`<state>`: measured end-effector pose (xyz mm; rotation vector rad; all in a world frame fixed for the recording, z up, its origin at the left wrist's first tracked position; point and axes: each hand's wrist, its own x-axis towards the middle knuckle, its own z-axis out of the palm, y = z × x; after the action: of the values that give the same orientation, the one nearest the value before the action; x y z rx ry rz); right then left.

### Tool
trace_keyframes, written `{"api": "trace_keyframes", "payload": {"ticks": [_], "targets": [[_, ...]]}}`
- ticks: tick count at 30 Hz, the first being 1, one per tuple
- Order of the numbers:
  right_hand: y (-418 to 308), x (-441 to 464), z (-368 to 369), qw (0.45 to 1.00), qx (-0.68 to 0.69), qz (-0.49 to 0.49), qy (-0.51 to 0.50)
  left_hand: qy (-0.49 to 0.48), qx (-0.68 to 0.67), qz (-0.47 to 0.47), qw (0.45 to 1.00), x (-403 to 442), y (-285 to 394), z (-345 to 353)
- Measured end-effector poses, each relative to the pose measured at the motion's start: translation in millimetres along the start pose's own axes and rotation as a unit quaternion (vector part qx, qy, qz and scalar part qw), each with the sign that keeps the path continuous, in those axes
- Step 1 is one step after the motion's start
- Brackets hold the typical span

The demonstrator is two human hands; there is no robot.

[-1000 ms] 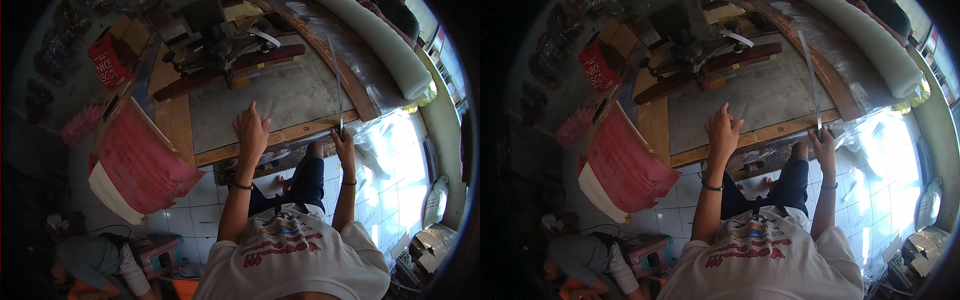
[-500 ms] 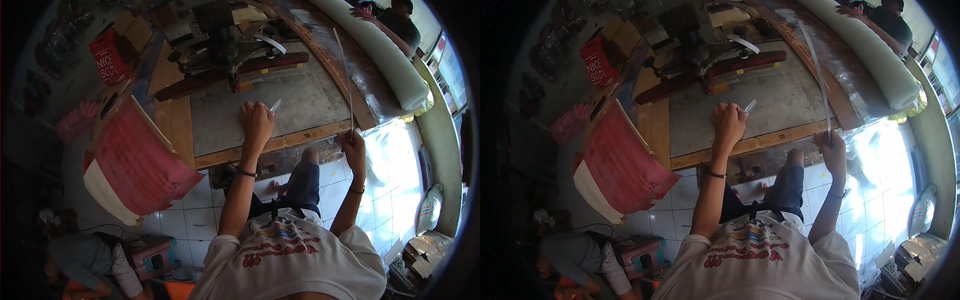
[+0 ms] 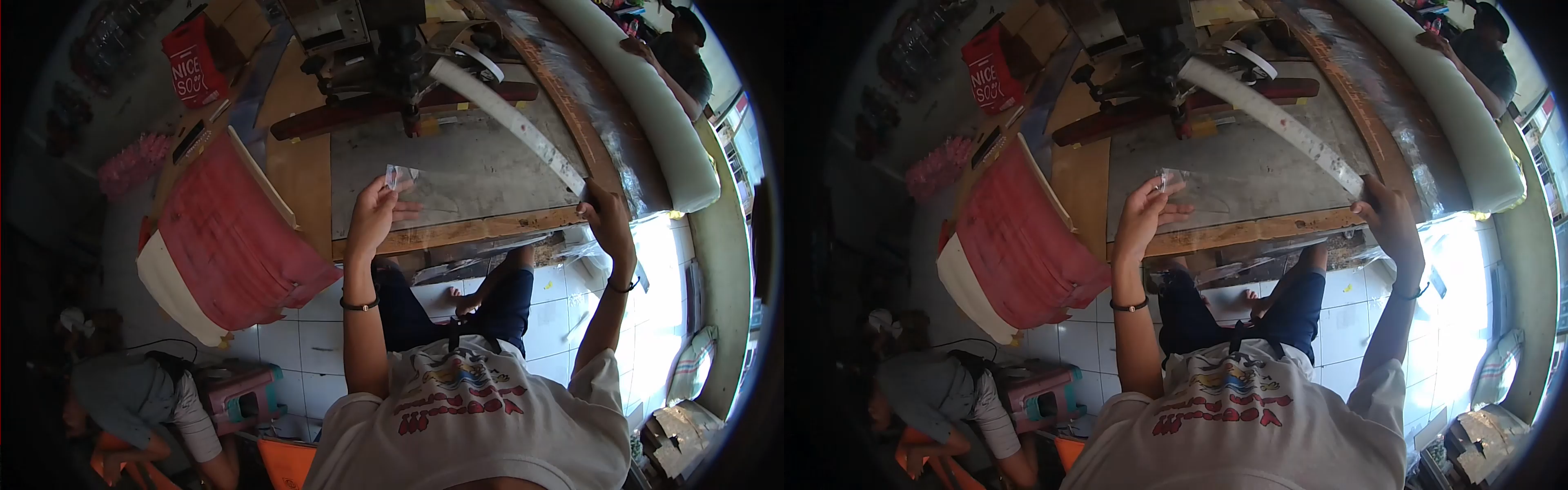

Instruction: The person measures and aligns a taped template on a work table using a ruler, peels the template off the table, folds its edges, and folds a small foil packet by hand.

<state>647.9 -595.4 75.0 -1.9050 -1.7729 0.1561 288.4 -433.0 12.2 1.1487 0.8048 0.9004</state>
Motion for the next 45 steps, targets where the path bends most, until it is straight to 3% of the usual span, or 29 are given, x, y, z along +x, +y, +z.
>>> {"api": "trace_keyframes", "payload": {"ticks": [4, 7, 13, 17, 19, 23, 27, 28, 31, 34, 40, 45], "targets": [[-24, 16, 21, 0.992, 0.024, -0.067, -0.109, 0.006, -0.047, 0.007, 0.999, -6, 13, -3], [-15, 31, 45, 0.989, 0.041, -0.088, -0.114, -0.044, -0.153, 0.004, 0.987, -3, 8, -18], [-12, 44, 50, 0.988, 0.02, -0.105, -0.107, -0.088, -0.221, 0.04, 0.97, -8, 0, -30], [-11, 45, 56, 0.989, 0.024, -0.117, -0.089, -0.028, -0.163, 0.04, 0.985, -9, 0, -23], [-25, 46, 48, 0.988, -0.005, -0.076, -0.135, -0.024, -0.11, 0.053, 0.992, -8, -3, -21], [-32, 47, 46, 0.984, -0.074, -0.072, -0.146, -0.02, -0.135, 0.071, 0.988, -6, -6, -23], [-4, 50, 57, 0.989, 0.053, -0.091, -0.104, 0.004, -0.142, 0.089, 0.986, -5, -10, -27], [-6, 52, 49, 0.986, 0.019, -0.041, -0.163, 0.017, -0.142, 0.091, 0.985, -6, -10, -26], [7, 56, 49, 0.982, -0.002, -0.057, -0.183, 0.025, -0.134, 0.092, 0.986, -7, -10, -26], [0, 58, 39, 0.974, 0.041, 0.026, -0.22, 0.026, -0.135, 0.095, 0.986, -8, -9, -24], [16, 55, 38, 0.967, 0.13, 0.014, -0.219, 0.039, -0.14, 0.09, 0.985, -6, -11, -25], [21, 56, 37, 0.966, 0.12, 0.004, -0.229, 0.04, -0.143, 0.088, 0.985, -6, -12, -25]]}}
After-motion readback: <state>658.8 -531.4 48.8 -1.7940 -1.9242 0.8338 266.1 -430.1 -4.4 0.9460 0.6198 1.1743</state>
